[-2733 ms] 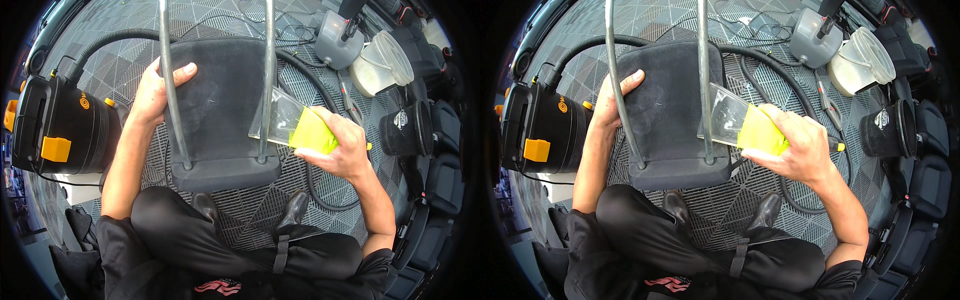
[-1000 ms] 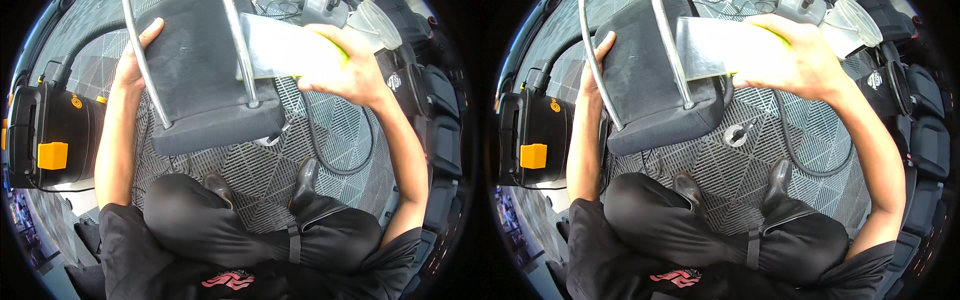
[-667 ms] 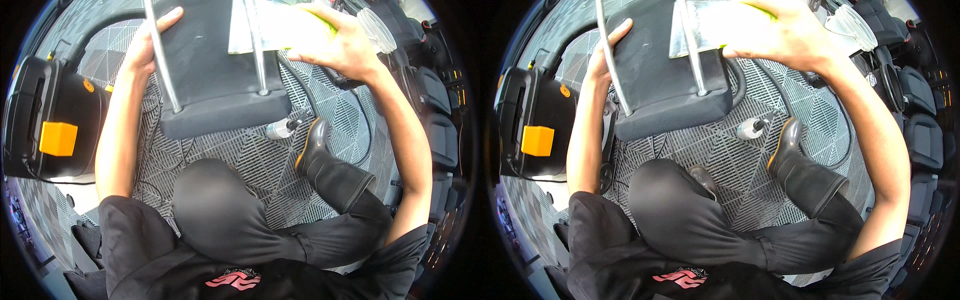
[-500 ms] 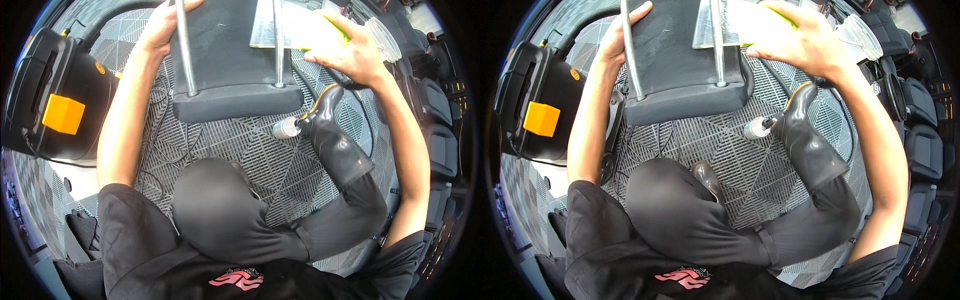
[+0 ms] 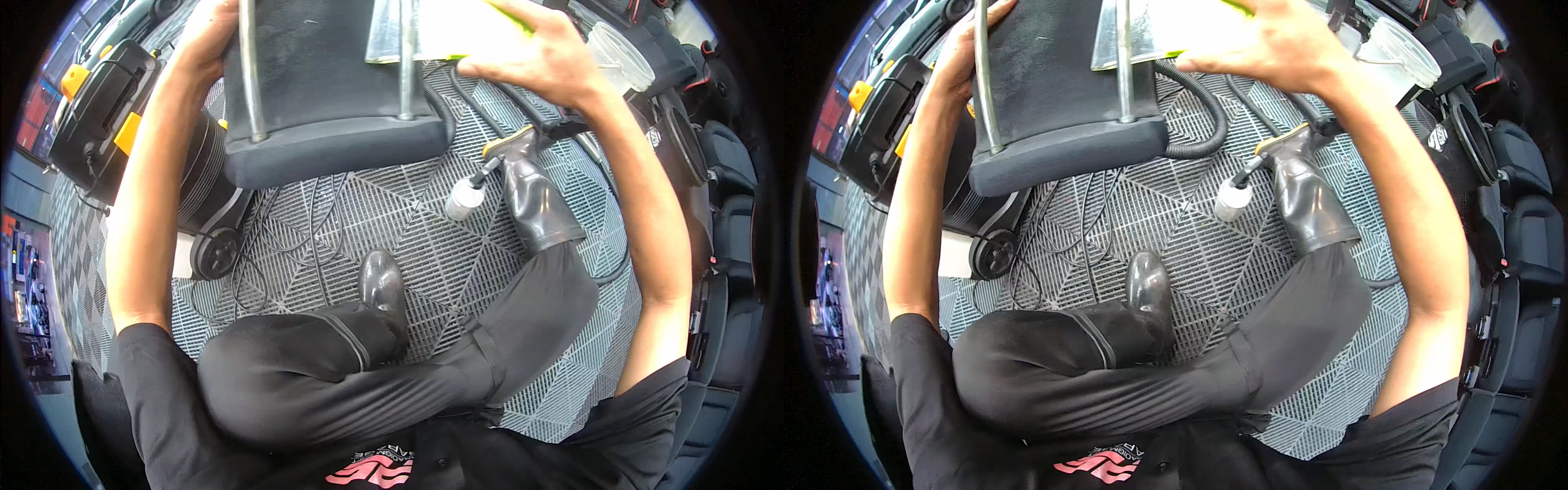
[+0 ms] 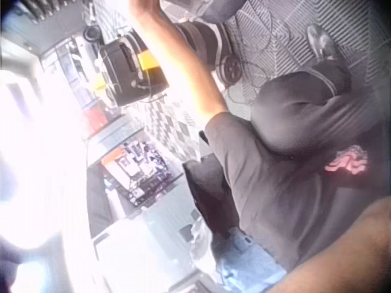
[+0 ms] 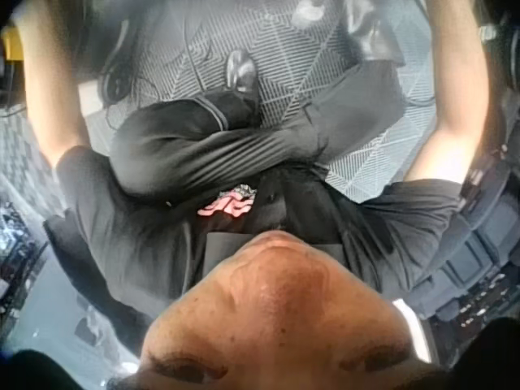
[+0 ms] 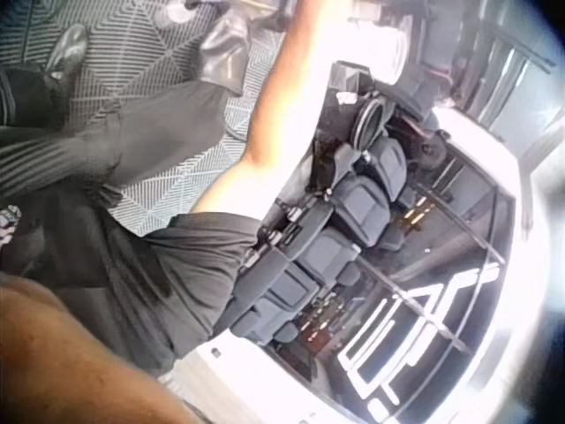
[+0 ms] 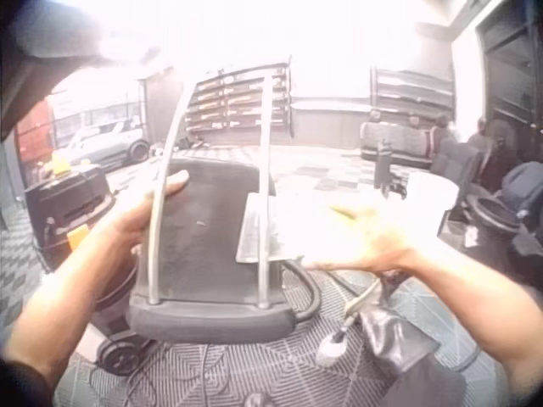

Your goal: The person cleans a car headrest by first spraying it with a cleaning solution from a bottle and then using a handheld vacuum extractor tool to scrub and suck moisture from the fabric surfaces on all sides.

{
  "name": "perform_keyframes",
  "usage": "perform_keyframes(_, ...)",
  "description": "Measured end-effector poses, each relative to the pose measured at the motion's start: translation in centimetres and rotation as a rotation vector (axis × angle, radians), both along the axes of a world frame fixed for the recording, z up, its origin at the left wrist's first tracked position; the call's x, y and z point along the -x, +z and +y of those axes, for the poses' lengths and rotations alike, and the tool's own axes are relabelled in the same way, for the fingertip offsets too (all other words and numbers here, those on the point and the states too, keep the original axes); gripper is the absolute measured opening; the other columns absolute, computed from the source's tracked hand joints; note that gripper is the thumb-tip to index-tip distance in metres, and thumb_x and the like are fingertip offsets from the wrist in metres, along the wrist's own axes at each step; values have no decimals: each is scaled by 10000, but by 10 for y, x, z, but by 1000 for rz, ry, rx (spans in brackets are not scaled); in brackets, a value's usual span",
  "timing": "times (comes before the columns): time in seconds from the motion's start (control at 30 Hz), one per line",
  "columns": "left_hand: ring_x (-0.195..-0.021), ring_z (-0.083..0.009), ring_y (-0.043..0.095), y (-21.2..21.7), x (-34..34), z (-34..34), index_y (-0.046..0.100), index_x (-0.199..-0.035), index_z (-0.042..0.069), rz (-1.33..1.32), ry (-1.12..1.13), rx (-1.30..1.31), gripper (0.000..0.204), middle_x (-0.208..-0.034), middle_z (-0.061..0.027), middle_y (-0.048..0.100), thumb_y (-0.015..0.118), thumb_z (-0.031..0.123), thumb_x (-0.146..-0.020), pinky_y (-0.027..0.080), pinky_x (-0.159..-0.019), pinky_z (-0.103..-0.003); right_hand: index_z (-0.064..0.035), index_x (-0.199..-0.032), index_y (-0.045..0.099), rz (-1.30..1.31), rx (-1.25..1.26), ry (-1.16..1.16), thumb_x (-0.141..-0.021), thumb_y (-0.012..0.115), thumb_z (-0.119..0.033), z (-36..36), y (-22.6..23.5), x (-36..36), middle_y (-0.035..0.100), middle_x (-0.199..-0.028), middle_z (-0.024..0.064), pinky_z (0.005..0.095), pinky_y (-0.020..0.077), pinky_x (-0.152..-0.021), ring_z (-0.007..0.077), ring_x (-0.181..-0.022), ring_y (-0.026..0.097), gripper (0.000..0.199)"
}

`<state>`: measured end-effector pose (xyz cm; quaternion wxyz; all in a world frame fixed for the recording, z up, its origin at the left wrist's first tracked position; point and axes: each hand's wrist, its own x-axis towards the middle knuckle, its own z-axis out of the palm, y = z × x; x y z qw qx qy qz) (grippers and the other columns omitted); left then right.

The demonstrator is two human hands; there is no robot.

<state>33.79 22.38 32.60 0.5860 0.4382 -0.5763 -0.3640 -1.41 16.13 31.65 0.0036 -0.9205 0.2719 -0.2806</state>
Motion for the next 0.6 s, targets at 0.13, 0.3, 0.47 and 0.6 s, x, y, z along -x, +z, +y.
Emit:
perform_keyframes(0.13, -962, -189, 676, 11, 30, 32, 606, -1272, -6, -77, 156, 14, 364, -1080, -96, 684, 677, 204, -983, 590, -838, -352, -8, -1291, 641, -148, -59, 154, -719, 916, -437, 41, 12, 19, 738, -1107, 144, 343, 559, -913, 222, -999, 716, 765)
perform_keyframes(0.3, -785, -135, 721, 2, 18, 58, 694, -1135, 4, -81, 166, -85, 377, -977, -80, 740, 745, 326, -945, 603, -685, -259, -57, -1274, 653, -113, 76, 160, -713, 897, -514, 37, -4, 32, 745, -1059, 154, 371, 581, -873, 278, -970, 738, 763)
perform_keyframes(0.47, -792, -122, 692, -26, 29, 79, 666, -1114, 4, -56, 178, -99, 366, -931, -58, 706, 761, 304, -928, 590, -706, -273, -61, -1244, 644, -137, 2, 194, -724, 882, -512, 66, -26, 38, 734, -938, 171, 398, 583, -787, 332, -852, 738, 729)
perform_keyframes(0.6, -784, -116, 670, -64, 24, 87, 665, -1082, 7, 82, 148, -122, 326, -927, -55, 696, 758, 280, -930, 567, -708, -270, -89, -1233, 652, -89, -10, 169, -726, 864, -487, 78, -37, 30, 733, -940, 163, 412, 583, -771, 349, -850, 730, 678)
